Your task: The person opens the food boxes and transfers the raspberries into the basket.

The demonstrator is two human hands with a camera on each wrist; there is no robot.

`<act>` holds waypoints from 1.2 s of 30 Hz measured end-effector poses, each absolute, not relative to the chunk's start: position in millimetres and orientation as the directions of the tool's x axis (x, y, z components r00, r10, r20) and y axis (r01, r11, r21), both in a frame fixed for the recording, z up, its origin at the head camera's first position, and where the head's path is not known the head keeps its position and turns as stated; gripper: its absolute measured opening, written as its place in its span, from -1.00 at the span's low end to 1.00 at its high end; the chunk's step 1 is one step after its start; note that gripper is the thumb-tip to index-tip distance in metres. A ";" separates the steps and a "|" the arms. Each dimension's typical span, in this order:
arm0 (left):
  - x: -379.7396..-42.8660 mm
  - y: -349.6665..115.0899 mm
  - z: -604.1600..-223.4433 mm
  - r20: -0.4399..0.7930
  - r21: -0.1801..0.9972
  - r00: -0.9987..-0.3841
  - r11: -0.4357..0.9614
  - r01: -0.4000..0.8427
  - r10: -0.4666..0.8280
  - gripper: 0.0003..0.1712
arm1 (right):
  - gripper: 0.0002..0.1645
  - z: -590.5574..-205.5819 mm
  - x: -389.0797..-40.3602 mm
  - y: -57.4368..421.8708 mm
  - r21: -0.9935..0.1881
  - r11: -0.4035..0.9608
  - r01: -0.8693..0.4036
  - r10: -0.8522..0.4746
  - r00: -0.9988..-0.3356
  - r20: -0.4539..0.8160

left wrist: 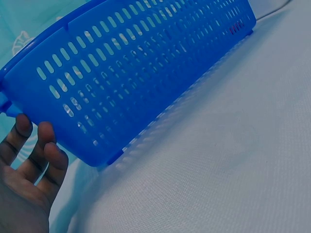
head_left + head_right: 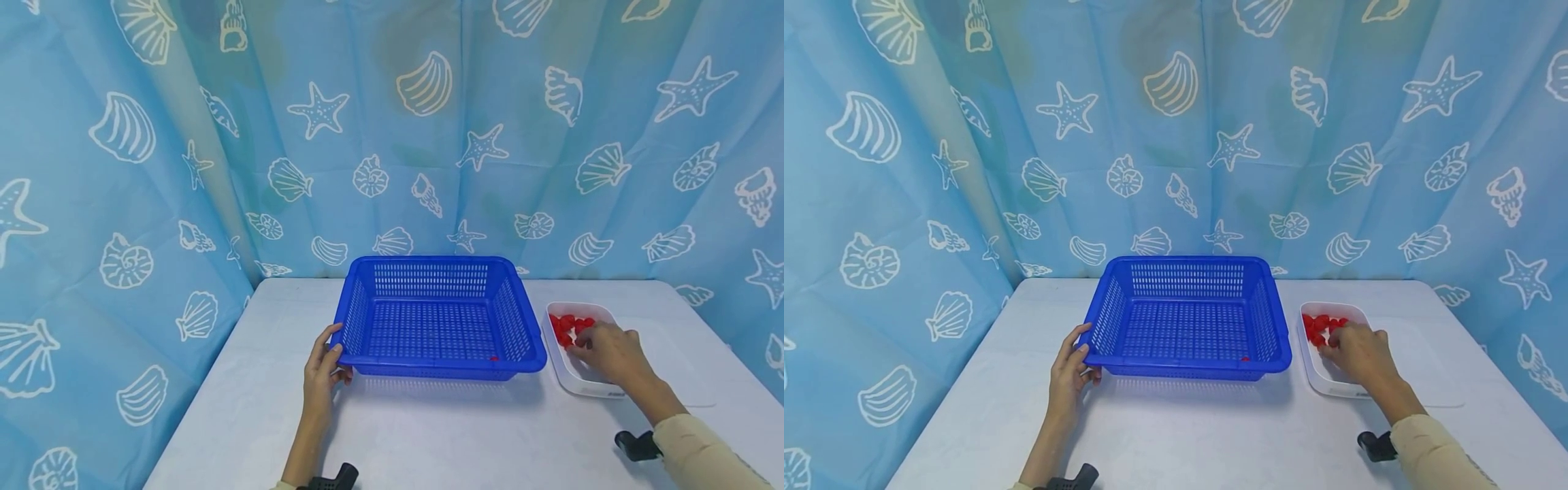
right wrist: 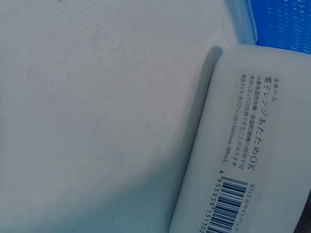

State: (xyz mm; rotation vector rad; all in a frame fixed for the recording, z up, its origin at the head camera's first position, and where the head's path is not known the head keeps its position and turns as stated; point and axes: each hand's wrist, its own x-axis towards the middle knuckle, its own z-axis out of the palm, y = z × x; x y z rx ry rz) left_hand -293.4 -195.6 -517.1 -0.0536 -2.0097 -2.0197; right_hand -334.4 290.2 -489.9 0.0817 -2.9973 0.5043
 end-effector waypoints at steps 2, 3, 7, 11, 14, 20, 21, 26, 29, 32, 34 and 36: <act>-293.3 -195.2 -517.3 0.225 0.974 -0.957 0.020 0.225 -0.181 -0.52 | -0.62 -490.7 -335.8 290.3 -0.322 0.944 -0.070 -0.039 -0.994 0.101; -293.2 -195.1 -517.3 0.224 0.974 -0.958 0.022 0.223 -0.181 -0.52 | -0.63 -490.9 -336.3 290.2 -0.324 0.943 -0.070 -0.041 -0.995 0.096; -293.2 -194.7 -516.2 0.224 0.974 -0.958 0.015 0.225 -0.179 -0.52 | -0.59 -490.8 -336.0 290.4 -0.306 0.948 -0.082 -0.052 -0.993 0.106; -292.6 -194.6 -515.8 0.220 0.975 -0.959 0.014 0.221 -0.180 -0.53 | -0.58 -484.3 -331.2 292.1 -0.296 0.951 -0.087 -0.051 -0.991 0.128; -292.2 -194.7 -515.8 0.215 0.976 -0.959 0.019 0.215 -0.185 -0.53 | -0.57 -477.5 -326.6 293.8 -0.295 0.951 -0.090 -0.050 -0.989 0.141; -291.9 -194.6 -515.2 0.214 0.977 -0.960 0.013 0.215 -0.179 -0.52 | -0.54 -465.7 -314.9 297.7 -0.316 0.942 -0.115 -0.058 -0.981 0.184; -292.0 -194.7 -515.4 0.212 0.977 -0.961 0.007 0.214 -0.180 -0.53 | -0.53 -463.1 -313.3 298.3 -0.320 0.940 -0.122 -0.061 -0.979 0.192; -291.7 -195.6 -516.4 0.212 0.977 -0.961 0.003 0.215 -0.179 -0.53 | -0.50 -451.4 -308.3 295.6 -0.327 0.931 -0.161 -0.085 -0.968 0.236; -291.6 -195.8 -516.9 0.214 0.976 -0.960 0.007 0.216 -0.179 -0.53 | -0.50 -444.4 -306.5 292.4 -0.322 0.930 -0.179 -0.100 -0.964 0.247; -292.0 -196.1 -517.3 0.216 0.976 -0.960 0.012 0.217 -0.176 -0.53 | -0.52 -437.1 -305.3 288.1 -0.323 0.928 -0.187 -0.107 -0.962 0.250; -292.3 -196.3 -517.5 0.218 0.976 -0.960 0.014 0.219 -0.174 -0.53 | -0.53 -431.8 -304.9 284.9 -0.322 0.927 -0.194 -0.114 -0.961 0.252; -292.4 -196.4 -517.2 0.221 0.975 -0.960 0.013 0.222 -0.171 -0.53 | -0.54 -426.6 -304.5 281.5 -0.325 0.925 -0.195 -0.115 -0.962 0.249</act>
